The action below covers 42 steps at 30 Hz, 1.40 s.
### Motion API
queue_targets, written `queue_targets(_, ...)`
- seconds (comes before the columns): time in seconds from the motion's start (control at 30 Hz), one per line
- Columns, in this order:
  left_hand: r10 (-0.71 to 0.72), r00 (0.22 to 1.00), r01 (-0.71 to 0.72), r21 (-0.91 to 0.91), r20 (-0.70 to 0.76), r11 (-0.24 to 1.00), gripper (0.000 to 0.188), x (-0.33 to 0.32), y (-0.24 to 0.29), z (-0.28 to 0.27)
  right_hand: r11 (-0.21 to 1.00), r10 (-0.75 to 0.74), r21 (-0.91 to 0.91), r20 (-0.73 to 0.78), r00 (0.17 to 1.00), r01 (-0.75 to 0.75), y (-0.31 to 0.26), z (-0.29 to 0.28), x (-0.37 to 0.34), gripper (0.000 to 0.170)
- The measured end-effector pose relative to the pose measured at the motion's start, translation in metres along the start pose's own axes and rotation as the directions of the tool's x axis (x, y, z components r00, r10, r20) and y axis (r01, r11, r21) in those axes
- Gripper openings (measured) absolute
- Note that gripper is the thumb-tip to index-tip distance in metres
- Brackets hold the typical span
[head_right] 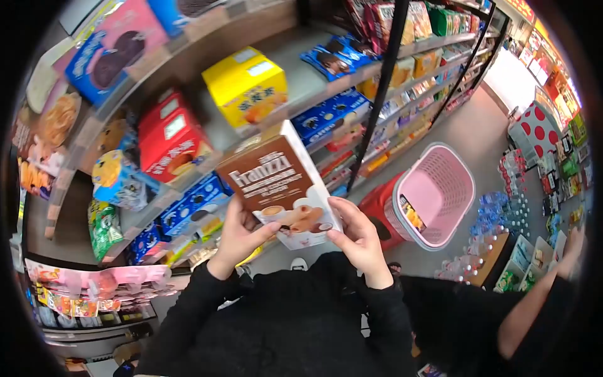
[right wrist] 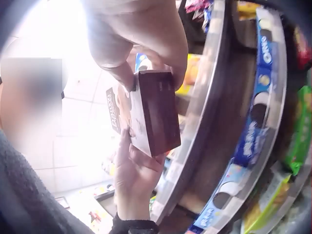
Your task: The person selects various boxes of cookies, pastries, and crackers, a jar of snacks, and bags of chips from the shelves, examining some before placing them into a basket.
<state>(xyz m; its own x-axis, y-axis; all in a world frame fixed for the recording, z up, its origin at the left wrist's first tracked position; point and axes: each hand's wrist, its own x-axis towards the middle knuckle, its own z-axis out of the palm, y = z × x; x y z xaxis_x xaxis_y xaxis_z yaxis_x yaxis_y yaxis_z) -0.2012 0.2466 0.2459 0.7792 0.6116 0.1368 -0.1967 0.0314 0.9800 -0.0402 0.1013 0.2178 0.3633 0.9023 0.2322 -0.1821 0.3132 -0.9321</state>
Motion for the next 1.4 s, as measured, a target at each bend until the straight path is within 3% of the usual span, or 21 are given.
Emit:
queue_targets(0.07,-0.093,0.995,0.091,0.055,0.029,0.994,0.072,0.019,-0.017,0.026,0.994,0.089,0.076,-0.12,0.989,-0.08,0.003,-0.03,-0.01,0.049)
queue_targets(0.1,-0.124,0.991,0.119,0.083,0.056,0.989,0.072,0.028,-0.027,0.038,0.998,0.055,-0.005,-0.17,0.984,-0.057,0.008,-0.044,-0.013,0.053)
queue_targets(0.23,-0.168,0.985,0.168,-0.012,0.035,0.986,0.071,0.056,-0.069,0.084,0.99,0.137,0.056,-0.309,0.941,-0.126,0.016,-0.095,-0.022,0.053)
queue_targets(0.4,-0.24,0.971,0.239,-0.062,-0.012,0.969,0.067,0.075,-0.104,0.12,0.963,0.26,0.146,-0.31,0.915,-0.225,0.016,-0.139,-0.016,0.055)
queue_targets(0.47,-0.254,0.967,0.249,-0.108,-0.035,0.963,0.065,0.08,-0.112,0.129,0.976,0.218,0.095,-0.324,0.921,-0.197,0.021,-0.152,-0.014,0.05)
queue_targets(0.6,-0.32,0.942,0.304,-0.145,-0.104,0.942,0.062,0.086,-0.132,0.137,0.95,0.31,0.118,-0.273,0.911,-0.288,0.027,-0.173,-0.006,0.049)
queue_targets(0.87,-0.512,0.853,0.495,-0.158,-0.096,0.854,0.053,0.098,-0.19,0.155,0.863,0.484,0.051,-0.367,0.794,-0.503,0.066,-0.226,-0.013,0.044)
queue_targets(1.0,-0.657,0.754,0.647,-0.167,-0.002,0.744,0.054,0.106,-0.222,0.181,0.822,0.537,0.122,-0.491,0.686,-0.556,0.063,-0.254,-0.027,0.042)
queue_targets(1.03,-0.64,0.768,0.637,-0.134,0.027,0.759,0.059,0.107,-0.229,0.189,0.828,0.53,0.143,-0.512,0.676,-0.541,0.065,-0.265,-0.037,0.041)
queue_targets(1.13,-0.653,0.72,0.678,-0.032,0.235,0.735,0.058,0.112,-0.256,0.213,0.844,0.466,0.066,-0.581,0.668,-0.532,0.063,-0.306,-0.069,0.039)
queue_targets(1.17,-0.638,0.736,0.651,0.02,0.226,0.759,0.055,0.109,-0.261,0.223,0.84,0.454,0.048,-0.61,0.65,-0.541,0.06,-0.322,-0.08,0.038)
queue_targets(1.2,-0.676,0.689,0.694,0.032,0.26,0.719,0.053,0.108,-0.265,0.23,0.835,0.44,0.031,-0.637,0.633,-0.549,0.057,-0.336,-0.089,0.037)
queue_targets(1.23,-0.638,0.708,0.652,0.067,0.302,0.755,0.049,0.109,-0.266,0.236,0.803,0.445,0.015,-0.681,0.581,-0.596,0.052,-0.347,-0.091,0.037)
queue_targets(1.27,-0.599,0.724,0.605,0.101,0.343,0.79,0.046,0.109,-0.267,0.239,0.805,0.421,-0.042,-0.661,0.621,-0.591,0.06,-0.37,-0.103,0.039)
queue_targets(1.33,-0.624,0.686,0.637,0.106,0.374,0.764,0.041,0.111,-0.265,0.239,0.717,0.362,-0.156,-0.749,0.554,-0.679,0.083,-0.402,-0.119,0.039)
queue_targets(1.4,-0.615,0.673,0.594,0.194,0.411,0.781,0.036,0.108,-0.269,0.235,0.677,0.439,-0.156,-0.7,0.564,-0.719,0.122,-0.431,-0.133,0.041)
